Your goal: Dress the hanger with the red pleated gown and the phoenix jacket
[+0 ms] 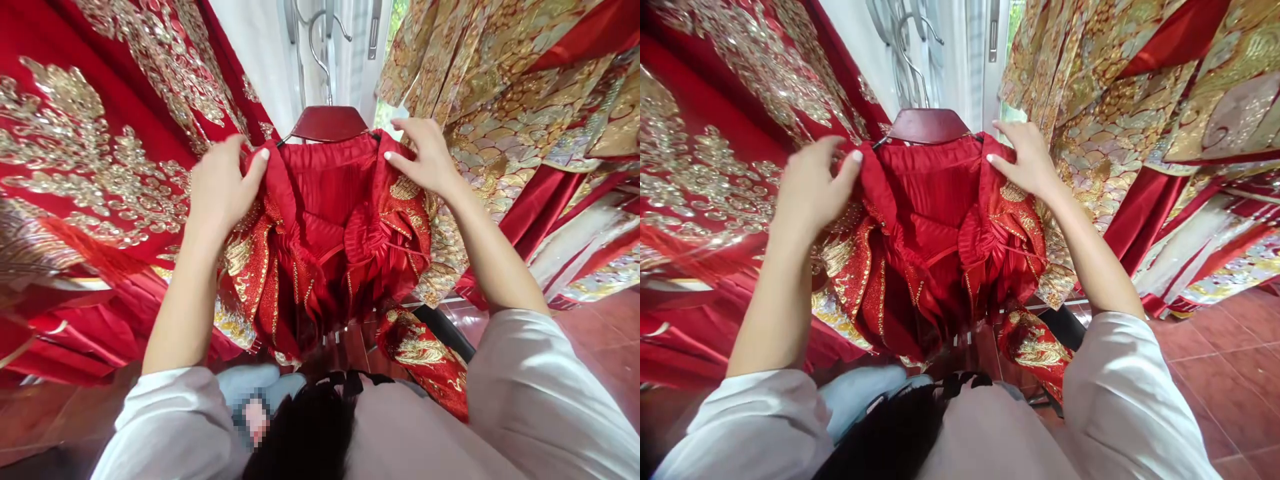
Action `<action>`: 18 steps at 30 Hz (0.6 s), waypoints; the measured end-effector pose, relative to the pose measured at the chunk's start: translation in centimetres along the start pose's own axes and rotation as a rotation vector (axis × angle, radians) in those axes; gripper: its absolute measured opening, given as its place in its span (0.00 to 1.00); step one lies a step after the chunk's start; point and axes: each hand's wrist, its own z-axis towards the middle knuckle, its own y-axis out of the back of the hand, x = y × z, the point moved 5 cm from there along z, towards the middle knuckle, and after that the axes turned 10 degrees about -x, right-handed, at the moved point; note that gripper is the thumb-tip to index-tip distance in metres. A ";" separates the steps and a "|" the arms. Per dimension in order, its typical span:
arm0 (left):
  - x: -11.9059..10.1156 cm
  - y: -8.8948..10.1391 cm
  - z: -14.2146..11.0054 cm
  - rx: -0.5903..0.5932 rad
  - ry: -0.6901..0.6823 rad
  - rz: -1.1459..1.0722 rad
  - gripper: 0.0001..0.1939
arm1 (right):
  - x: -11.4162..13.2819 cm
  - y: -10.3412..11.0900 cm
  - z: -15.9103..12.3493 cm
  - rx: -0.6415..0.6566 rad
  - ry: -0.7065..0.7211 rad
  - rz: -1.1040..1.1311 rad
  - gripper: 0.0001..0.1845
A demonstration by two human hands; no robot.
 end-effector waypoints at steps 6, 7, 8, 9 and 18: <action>2.1 -2.5 0.8 0.100 -0.166 -0.211 0.33 | -1.2 -1.2 0.5 0.007 -0.002 0.117 0.32; 2.3 -2.7 1.0 0.103 -0.165 -0.233 0.32 | -1.3 -1.3 0.5 -0.005 -0.016 0.107 0.33; 2.5 -2.8 1.3 0.104 -0.162 -0.257 0.31 | -1.5 -1.3 0.7 -0.014 -0.032 0.100 0.33; 2.7 -2.9 1.5 0.103 -0.156 -0.274 0.31 | -1.7 -1.4 0.9 -0.020 -0.049 0.098 0.34; 4.4 -4.3 5.9 0.093 0.029 -0.449 0.37 | -4.6 -2.2 3.6 0.050 -0.112 0.135 0.32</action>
